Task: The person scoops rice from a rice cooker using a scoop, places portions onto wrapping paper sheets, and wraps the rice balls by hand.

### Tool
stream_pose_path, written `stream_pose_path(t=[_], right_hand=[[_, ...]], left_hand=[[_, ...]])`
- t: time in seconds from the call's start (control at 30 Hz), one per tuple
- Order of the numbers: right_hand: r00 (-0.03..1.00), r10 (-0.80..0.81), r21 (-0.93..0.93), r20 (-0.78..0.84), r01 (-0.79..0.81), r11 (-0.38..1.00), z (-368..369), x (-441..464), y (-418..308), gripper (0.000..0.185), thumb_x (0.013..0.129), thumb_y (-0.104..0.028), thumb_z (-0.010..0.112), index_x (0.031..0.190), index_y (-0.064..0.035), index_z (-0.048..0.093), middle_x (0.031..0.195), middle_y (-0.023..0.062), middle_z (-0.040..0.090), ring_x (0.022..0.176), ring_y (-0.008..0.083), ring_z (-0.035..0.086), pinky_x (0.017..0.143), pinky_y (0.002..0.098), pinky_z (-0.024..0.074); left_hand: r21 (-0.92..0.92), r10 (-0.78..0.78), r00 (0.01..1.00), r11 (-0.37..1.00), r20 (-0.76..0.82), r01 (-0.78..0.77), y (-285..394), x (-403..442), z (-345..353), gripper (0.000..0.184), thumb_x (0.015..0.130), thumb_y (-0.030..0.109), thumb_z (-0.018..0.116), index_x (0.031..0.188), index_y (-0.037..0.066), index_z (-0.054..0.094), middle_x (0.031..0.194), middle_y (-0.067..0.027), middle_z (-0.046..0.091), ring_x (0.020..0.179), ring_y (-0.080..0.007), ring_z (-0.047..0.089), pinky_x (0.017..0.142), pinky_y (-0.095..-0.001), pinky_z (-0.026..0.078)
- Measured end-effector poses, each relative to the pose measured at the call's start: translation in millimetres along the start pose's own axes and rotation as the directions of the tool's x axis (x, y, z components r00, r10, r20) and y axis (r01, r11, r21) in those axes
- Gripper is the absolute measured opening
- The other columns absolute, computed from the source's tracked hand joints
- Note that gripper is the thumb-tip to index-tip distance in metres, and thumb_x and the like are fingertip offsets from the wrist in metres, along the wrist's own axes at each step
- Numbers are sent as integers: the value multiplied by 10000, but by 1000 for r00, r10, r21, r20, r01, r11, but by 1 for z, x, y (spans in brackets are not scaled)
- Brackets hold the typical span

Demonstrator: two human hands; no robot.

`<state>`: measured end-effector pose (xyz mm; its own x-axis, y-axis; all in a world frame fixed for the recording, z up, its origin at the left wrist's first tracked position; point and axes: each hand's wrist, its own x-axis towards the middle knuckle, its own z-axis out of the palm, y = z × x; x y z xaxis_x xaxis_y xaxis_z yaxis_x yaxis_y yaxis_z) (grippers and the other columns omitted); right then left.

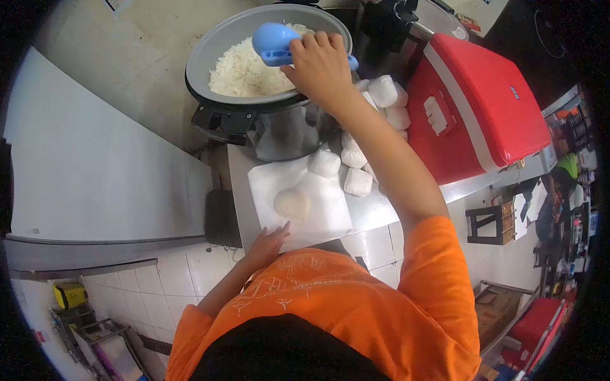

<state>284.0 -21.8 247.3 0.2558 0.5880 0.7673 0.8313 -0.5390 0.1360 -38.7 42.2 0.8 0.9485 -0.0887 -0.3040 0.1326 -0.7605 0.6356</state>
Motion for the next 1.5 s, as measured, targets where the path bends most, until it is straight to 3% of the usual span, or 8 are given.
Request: stream_pose_path(t=[0.27, 0.47, 0.6, 0.9, 1.03, 1.23, 1.37, 1.5], right_hand=[[901, -286, 830, 327, -129, 543, -16, -171, -115, 262, 710, -125, 644, 949, -81, 546, 947, 110, 568, 935, 289, 536, 843, 397, 416], [522, -321, 495, 790, -235, 836, -21, -281, -120, 238, 737, -194, 650, 927, -76, 566, 986, 109, 590, 883, 296, 585, 811, 389, 445], [584, -244, 420, 774, -185, 889, -28, -315, -80, 149, 770, -189, 588, 850, -64, 580, 827, 79, 590, 756, 293, 586, 684, 390, 459], [237, 322, 176, 916, -962, 207, -18, -315, -84, 175, 843, -195, 582, 787, -30, 566, 656, 124, 580, 585, 227, 569, 613, 316, 453], [594, 341, 173, 728, -642, 747, 4, -334, -93, 205, 808, -223, 608, 734, -38, 560, 587, 154, 559, 546, 323, 535, 618, 397, 401], [833, 278, 238, 478, -427, 872, -14, -322, -96, 167, 747, -176, 609, 872, -69, 579, 896, 116, 625, 771, 276, 579, 685, 406, 391], [738, -282, 702, 613, -345, 622, -31, -310, -129, 432, 787, -131, 508, 1207, -35, 472, 1222, 133, 499, 1132, 295, 467, 926, 428, 367], [799, -298, 596, 523, -93, 798, -29, -316, -152, 503, 794, -125, 490, 1280, -19, 411, 1292, 150, 442, 1183, 295, 435, 983, 431, 337]], left_hand=[[-287, -95, 985, 957, -146, 49, 7, 0, -19, 517, 849, 85, 403, 1360, 131, 342, 1107, -192, 582, 1011, -372, 549, 1055, -489, 256], [-364, -53, 964, 930, -259, -47, 30, -15, -35, 311, 821, 63, 470, 1102, 56, 604, 967, -183, 627, 847, -346, 615, 847, -360, 469], [-334, -148, 988, 935, -53, 122, 38, -37, -35, 264, 834, 99, 510, 1069, 55, 622, 967, -173, 633, 841, -318, 625, 743, -340, 485], [-416, -354, 762, 901, -542, 123, -16, -14, -5, 162, 831, 158, 576, 890, 15, 624, 787, -154, 646, 729, -270, 638, 669, -328, 480], [-194, -350, 732, 936, -585, 293, -25, 5, 4, 190, 819, 203, 595, 756, 24, 591, 684, -153, 608, 631, -309, 609, 655, -386, 460], [404, -91, 922, 879, -376, 252, -34, 19, -29, 157, 767, 221, 635, 828, 82, 599, 815, -104, 623, 794, -261, 597, 813, -414, 407], [434, 222, 769, 897, -600, 79, -37, 79, -44, 251, 703, 203, 663, 908, 87, 578, 919, -82, 604, 894, -291, 570, 829, -400, 393], [312, -142, 927, 915, -347, 257, -17, 105, -68, 249, 721, 190, 660, 931, 87, 575, 938, -93, 586, 915, -301, 559, 857, -445, 377]])
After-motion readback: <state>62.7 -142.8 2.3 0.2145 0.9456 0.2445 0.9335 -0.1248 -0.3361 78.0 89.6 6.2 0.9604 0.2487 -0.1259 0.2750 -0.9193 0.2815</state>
